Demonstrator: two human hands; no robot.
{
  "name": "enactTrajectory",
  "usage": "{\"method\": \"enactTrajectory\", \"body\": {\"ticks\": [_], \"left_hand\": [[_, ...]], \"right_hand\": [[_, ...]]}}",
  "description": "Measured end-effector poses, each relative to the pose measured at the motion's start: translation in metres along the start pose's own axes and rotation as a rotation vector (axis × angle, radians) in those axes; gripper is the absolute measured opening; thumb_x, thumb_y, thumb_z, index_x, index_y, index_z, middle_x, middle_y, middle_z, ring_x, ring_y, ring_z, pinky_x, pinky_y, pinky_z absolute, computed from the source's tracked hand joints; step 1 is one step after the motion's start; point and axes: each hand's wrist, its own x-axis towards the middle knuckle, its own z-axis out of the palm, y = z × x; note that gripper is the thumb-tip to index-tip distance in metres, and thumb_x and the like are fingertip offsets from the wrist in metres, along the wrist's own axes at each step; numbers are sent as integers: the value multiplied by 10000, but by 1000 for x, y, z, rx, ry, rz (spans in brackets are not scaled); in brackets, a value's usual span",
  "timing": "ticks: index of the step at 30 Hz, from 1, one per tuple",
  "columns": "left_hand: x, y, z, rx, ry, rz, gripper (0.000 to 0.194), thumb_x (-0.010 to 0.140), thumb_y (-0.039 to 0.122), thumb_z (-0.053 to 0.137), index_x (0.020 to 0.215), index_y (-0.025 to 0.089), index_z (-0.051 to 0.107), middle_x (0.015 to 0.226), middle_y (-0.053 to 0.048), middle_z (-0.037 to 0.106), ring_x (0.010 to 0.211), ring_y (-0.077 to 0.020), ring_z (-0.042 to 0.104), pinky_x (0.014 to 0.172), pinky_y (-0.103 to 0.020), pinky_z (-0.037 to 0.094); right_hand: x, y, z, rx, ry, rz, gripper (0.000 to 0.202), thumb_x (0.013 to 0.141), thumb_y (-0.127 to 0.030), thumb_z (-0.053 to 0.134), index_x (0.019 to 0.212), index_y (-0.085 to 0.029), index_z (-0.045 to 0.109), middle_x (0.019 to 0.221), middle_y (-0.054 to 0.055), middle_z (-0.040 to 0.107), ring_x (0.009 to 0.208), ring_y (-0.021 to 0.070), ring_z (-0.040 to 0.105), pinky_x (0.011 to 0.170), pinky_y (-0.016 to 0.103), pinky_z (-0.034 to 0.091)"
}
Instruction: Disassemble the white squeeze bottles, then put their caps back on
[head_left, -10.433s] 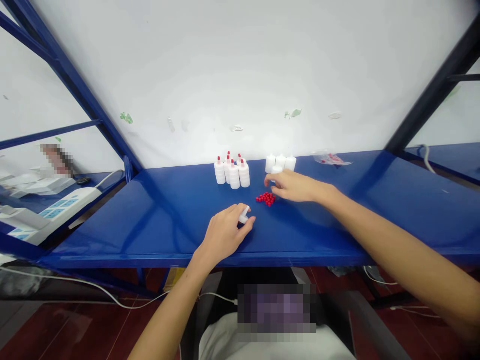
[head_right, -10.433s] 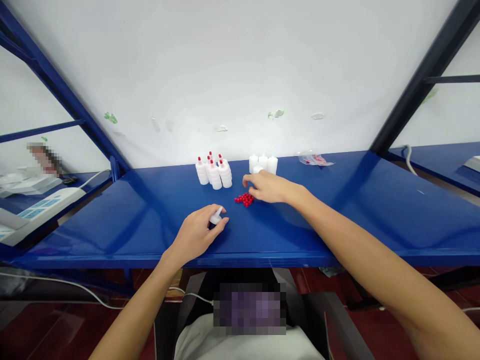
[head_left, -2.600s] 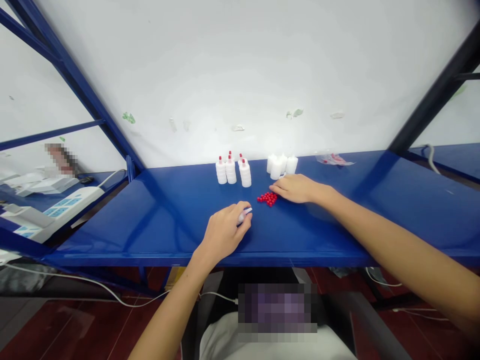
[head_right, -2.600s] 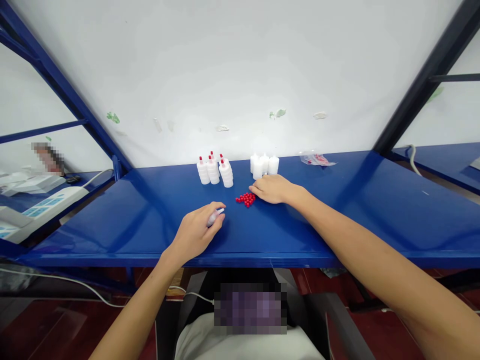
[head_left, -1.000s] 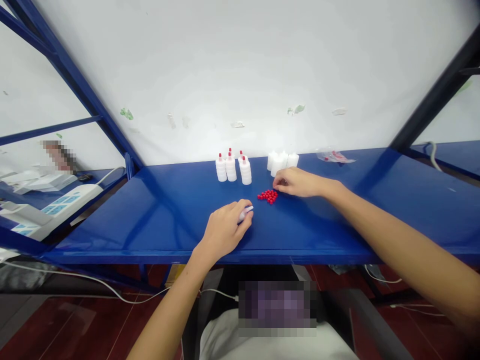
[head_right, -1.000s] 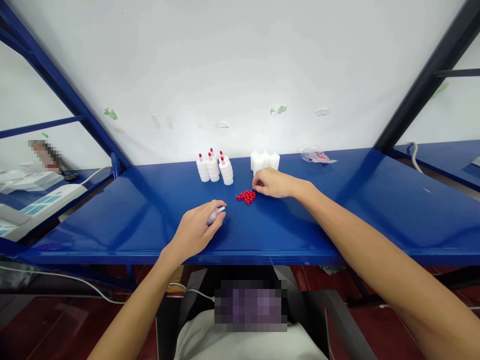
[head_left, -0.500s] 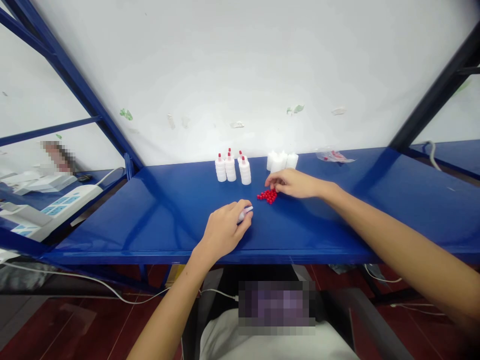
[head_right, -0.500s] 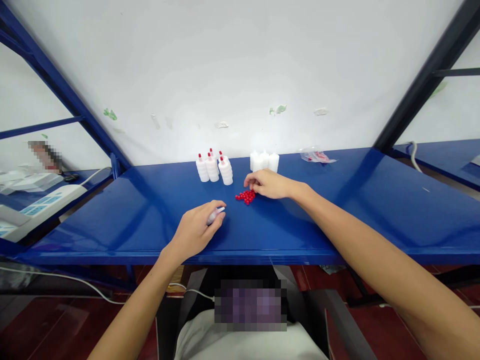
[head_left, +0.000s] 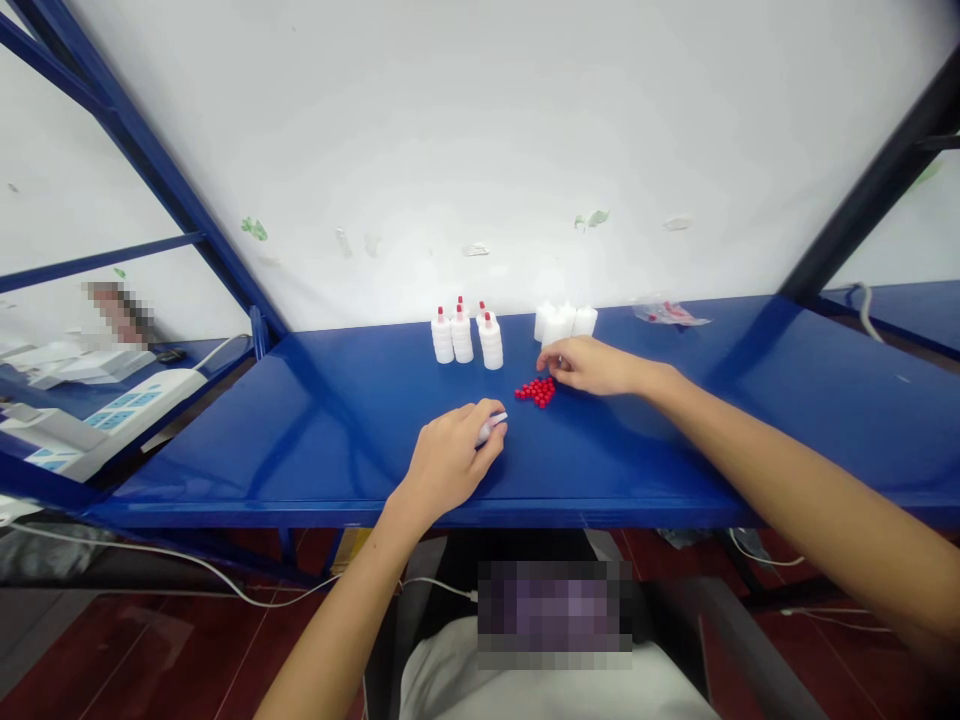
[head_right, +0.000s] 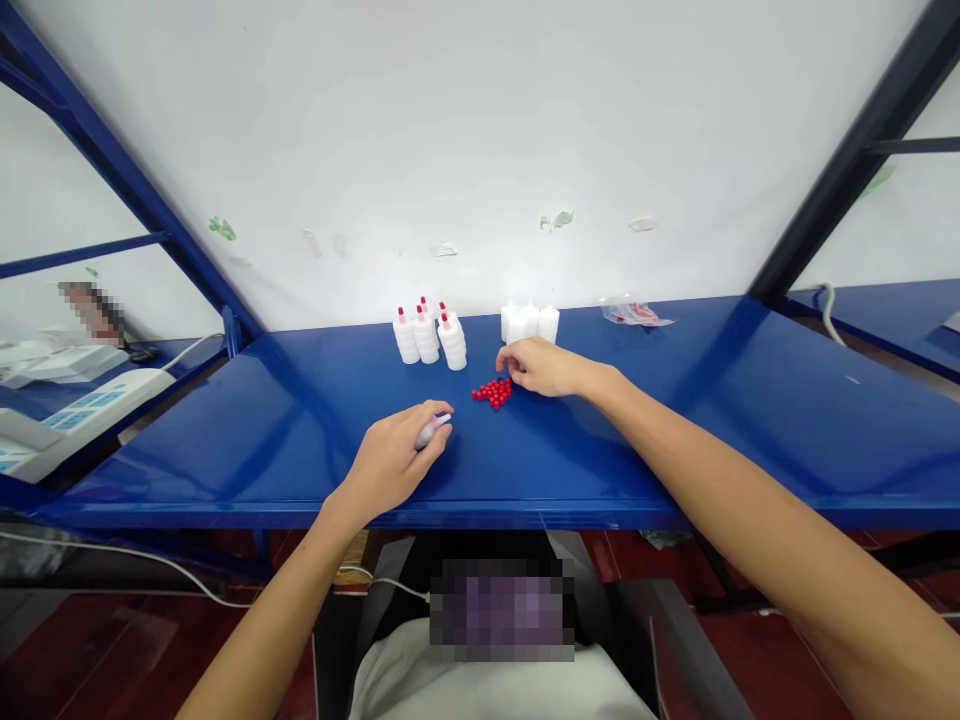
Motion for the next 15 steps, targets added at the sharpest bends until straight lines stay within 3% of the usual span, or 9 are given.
{"method": "enactTrajectory", "body": {"ticks": [11, 15], "left_hand": [[0, 0, 1, 3, 6, 0, 269, 1023, 379, 373, 1174, 259, 561, 1039, -20, 713, 942, -200, 678, 815, -297, 482], [0, 0, 0, -14, 4, -4, 277, 1021, 377, 378, 1219, 268, 539, 1084, -19, 712, 971, -209, 677, 824, -305, 483]], "right_hand": [[0, 0, 3, 20, -11, -2, 211, 875, -244, 540, 1019, -157, 667, 897, 81, 676, 745, 187, 591, 685, 295, 425], [-3, -4, -2, -20, 145, -88, 235, 911, -341, 526, 903, -161, 678, 946, 104, 624, 802, 200, 564, 746, 325, 416]]}}
